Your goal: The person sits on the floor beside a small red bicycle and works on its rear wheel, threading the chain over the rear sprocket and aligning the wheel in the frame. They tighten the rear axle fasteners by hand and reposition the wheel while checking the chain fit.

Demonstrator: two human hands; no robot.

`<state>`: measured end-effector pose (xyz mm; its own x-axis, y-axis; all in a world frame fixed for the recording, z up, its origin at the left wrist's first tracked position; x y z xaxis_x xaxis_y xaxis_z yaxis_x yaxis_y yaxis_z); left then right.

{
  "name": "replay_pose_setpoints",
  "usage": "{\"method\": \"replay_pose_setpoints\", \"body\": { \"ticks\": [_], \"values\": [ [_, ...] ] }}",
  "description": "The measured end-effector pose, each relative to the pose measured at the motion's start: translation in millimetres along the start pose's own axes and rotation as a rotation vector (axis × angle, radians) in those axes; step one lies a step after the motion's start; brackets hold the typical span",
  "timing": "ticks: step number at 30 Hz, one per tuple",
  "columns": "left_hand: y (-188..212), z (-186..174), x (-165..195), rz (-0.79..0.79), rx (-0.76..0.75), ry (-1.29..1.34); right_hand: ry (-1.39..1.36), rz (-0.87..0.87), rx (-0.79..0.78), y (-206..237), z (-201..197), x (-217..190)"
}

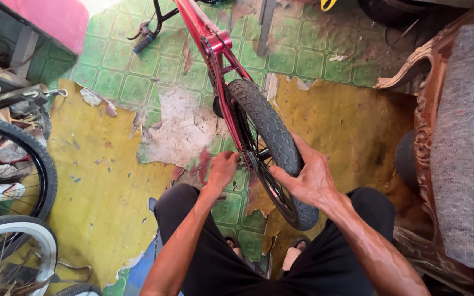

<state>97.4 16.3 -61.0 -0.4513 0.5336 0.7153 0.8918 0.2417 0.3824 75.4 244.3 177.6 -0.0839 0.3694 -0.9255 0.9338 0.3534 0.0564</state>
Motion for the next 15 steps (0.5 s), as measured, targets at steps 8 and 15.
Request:
{"method": "replay_pose_setpoints", "body": {
  "ticks": [8, 15],
  "values": [
    [10.1, 5.5, 6.2, -0.103, -0.299, 0.228, 0.001, 0.005, 0.009, -1.0, 1.7, 1.1],
    [12.8, 5.8, -3.2, -0.237, -0.443, 0.505, 0.004, -0.025, 0.007, -0.9, 1.5, 2.4]
  ]
}}
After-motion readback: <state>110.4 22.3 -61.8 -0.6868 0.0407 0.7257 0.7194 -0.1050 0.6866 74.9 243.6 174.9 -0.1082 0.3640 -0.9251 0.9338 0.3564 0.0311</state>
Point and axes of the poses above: each hand's wrist, its own y-axis away from the middle knuckle, its own z-axis out of the palm, x = y × z, the point moved 3 cm from there along -y, towards the middle knuckle, and after that the axes turned 7 degrees about -y, right-handed, at the moved point
